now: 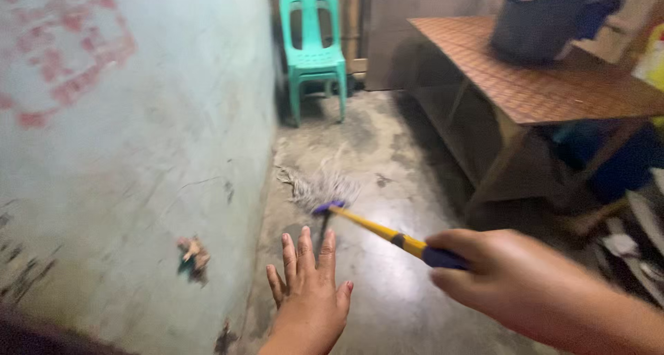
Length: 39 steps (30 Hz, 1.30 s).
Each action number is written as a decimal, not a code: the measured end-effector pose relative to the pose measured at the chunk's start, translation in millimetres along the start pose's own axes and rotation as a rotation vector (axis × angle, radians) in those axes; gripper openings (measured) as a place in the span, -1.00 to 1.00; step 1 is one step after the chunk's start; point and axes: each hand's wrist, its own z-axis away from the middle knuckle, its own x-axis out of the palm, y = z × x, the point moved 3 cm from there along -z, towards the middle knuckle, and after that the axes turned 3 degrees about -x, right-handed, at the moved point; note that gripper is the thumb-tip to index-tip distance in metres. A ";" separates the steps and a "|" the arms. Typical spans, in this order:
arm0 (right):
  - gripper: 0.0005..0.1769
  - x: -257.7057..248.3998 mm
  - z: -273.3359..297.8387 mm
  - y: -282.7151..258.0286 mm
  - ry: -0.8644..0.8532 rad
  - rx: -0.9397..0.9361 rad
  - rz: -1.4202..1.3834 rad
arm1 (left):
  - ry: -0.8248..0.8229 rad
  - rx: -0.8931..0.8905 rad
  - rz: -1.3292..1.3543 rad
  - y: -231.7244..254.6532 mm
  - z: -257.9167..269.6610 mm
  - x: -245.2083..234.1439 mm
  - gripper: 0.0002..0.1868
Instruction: The person mops the concrete floor in a room, moving the mop head back and forth around furniture and along the wall.
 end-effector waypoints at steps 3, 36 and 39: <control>-0.44 -27.8 29.0 28.3 -0.137 0.116 -0.053 | -0.023 0.041 -0.011 14.0 -6.2 3.5 -0.05; -0.45 152.0 -53.4 -92.9 -0.099 -0.007 -0.016 | -0.075 -0.123 0.027 -123.3 66.8 -27.9 -0.04; -0.39 114.1 -6.2 -94.5 0.031 -0.228 0.062 | -0.076 -0.057 0.031 -116.8 58.1 -18.3 -0.04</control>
